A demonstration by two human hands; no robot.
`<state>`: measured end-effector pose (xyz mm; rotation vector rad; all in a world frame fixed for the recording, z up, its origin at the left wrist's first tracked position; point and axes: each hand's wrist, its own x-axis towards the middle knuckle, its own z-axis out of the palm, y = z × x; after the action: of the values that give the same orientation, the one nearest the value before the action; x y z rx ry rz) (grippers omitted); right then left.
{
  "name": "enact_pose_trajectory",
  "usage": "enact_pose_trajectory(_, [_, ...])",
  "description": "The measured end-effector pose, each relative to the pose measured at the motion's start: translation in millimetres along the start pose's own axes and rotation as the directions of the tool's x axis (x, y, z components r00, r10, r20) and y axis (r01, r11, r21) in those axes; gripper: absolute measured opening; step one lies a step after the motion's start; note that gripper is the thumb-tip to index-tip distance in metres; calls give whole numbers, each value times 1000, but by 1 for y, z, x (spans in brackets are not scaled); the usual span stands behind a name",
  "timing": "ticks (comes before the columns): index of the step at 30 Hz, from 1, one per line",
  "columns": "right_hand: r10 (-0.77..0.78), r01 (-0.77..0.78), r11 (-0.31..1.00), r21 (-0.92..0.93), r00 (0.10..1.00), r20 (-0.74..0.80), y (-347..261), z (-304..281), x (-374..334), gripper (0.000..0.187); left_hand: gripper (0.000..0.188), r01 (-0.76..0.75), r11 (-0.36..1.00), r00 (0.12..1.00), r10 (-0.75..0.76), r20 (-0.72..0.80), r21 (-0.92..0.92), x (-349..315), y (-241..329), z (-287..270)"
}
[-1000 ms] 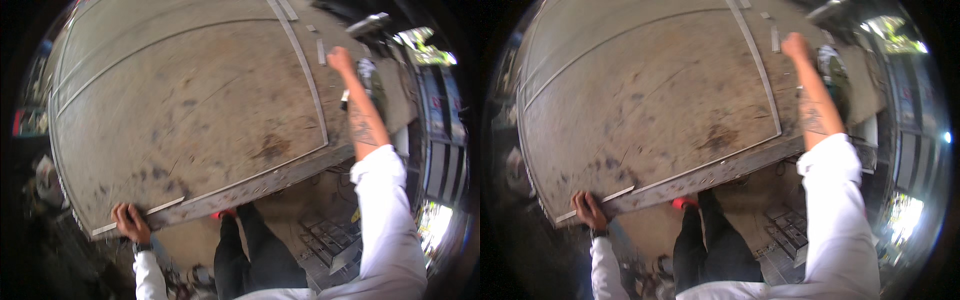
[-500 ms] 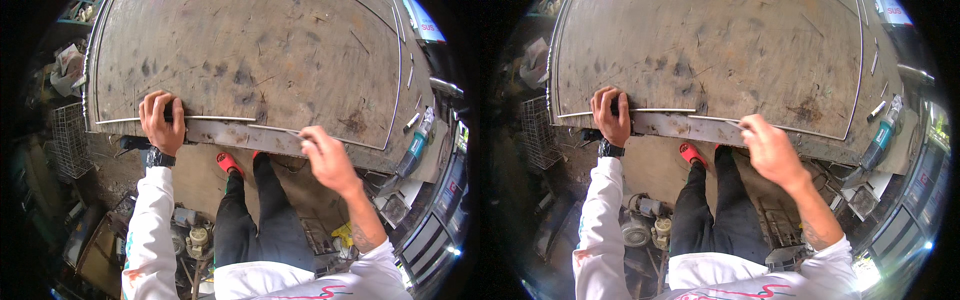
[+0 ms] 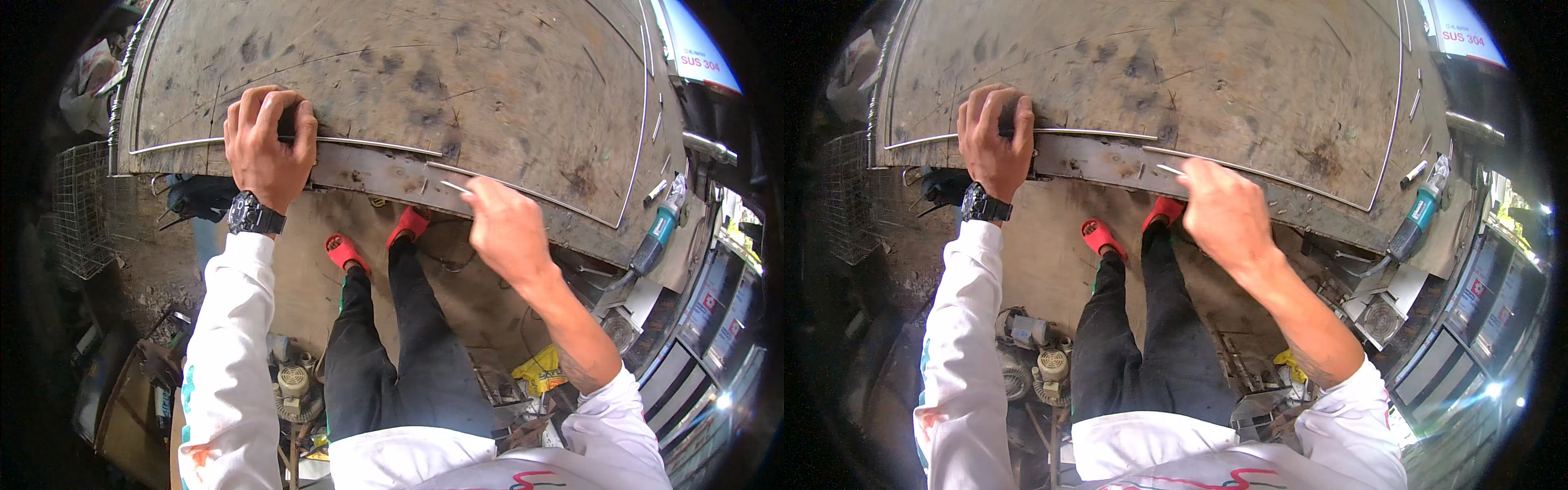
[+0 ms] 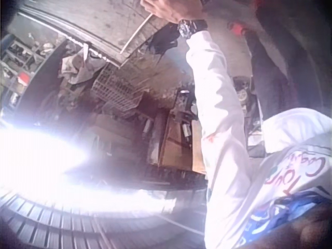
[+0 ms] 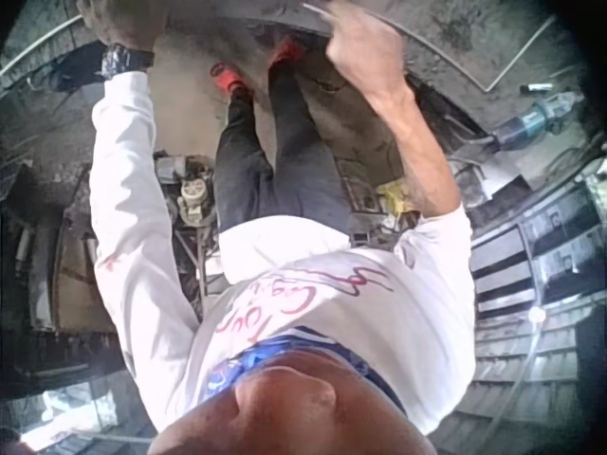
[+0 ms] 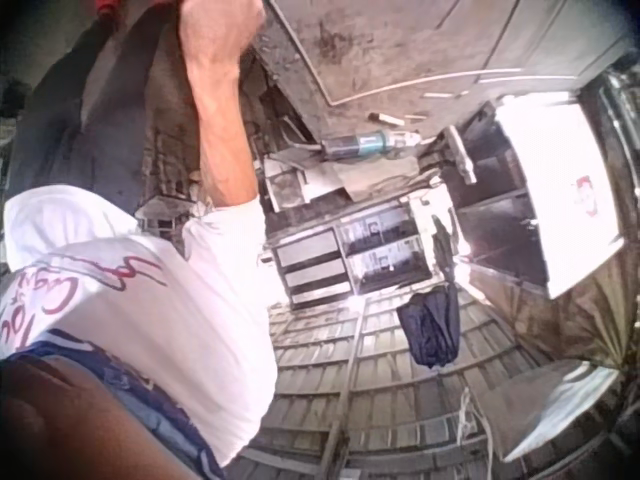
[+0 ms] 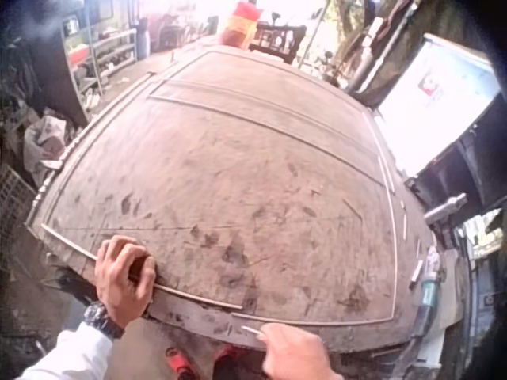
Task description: The person measures a metal frame on a workbench with a tape measure, cuts a metal rod with an angle grinder, and then welds the rod to the frame using a welding torch. The person repeatedly measures and adjusts the rod before cutting and welding.
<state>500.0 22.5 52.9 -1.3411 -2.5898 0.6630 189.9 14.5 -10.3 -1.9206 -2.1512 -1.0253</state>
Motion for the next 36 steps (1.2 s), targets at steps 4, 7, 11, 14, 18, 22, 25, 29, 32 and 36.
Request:
enact_pose_trajectory(4, [-46,55,997,-60,990,130,-44,22,38,7,12,-8,1000,1000,8,5,-23,0,-2,3])
enact_pose_trajectory(7, [-14,9,997,74,998,60,-33,3,31,8,12,-17,1000,1000,17,7,-5,-3,-4,1])
enact_pose_trajectory(11, [142,-141,984,110,990,0,2,-20,18,10,12,19,1000,1000,-19,16,-15,-1,-1,0])
enact_pose_trajectory(14, [20,-20,996,83,1000,-1,-5,-8,13,9,11,1,1000,1000,-1,14,-8,-1,1,4])
enact_pose_trajectory(18, [-7,-30,970,241,988,153,-28,2,-6,8,12,13,1000,999,-13,33,2,0,0,0])
enact_pose_trajectory(22, [291,-297,931,210,955,63,-16,-5,9,9,13,12,1000,999,-14,46,28,-3,-4,-5])
enact_pose_trajectory(25, [-104,-3,933,360,955,278,-32,12,-21,6,15,-7,1000,998,7,58,-1,0,-3,2])
enact_pose_trajectory(29, [118,-73,912,403,989,-87,8,-19,-17,9,16,-1,1000,998,0,64,14,-1,-3,-2])
enact_pose_trajectory(32, [391,-318,908,274,879,-274,103,-58,-30,12,16,2,1000,996,-1,86,-7,1,2,-5])
enact_pose_trajectory(36, [380,-425,905,-2,812,-443,240,-120,-60,12,16,-11,999,994,16,111,-46,1,1,-1])
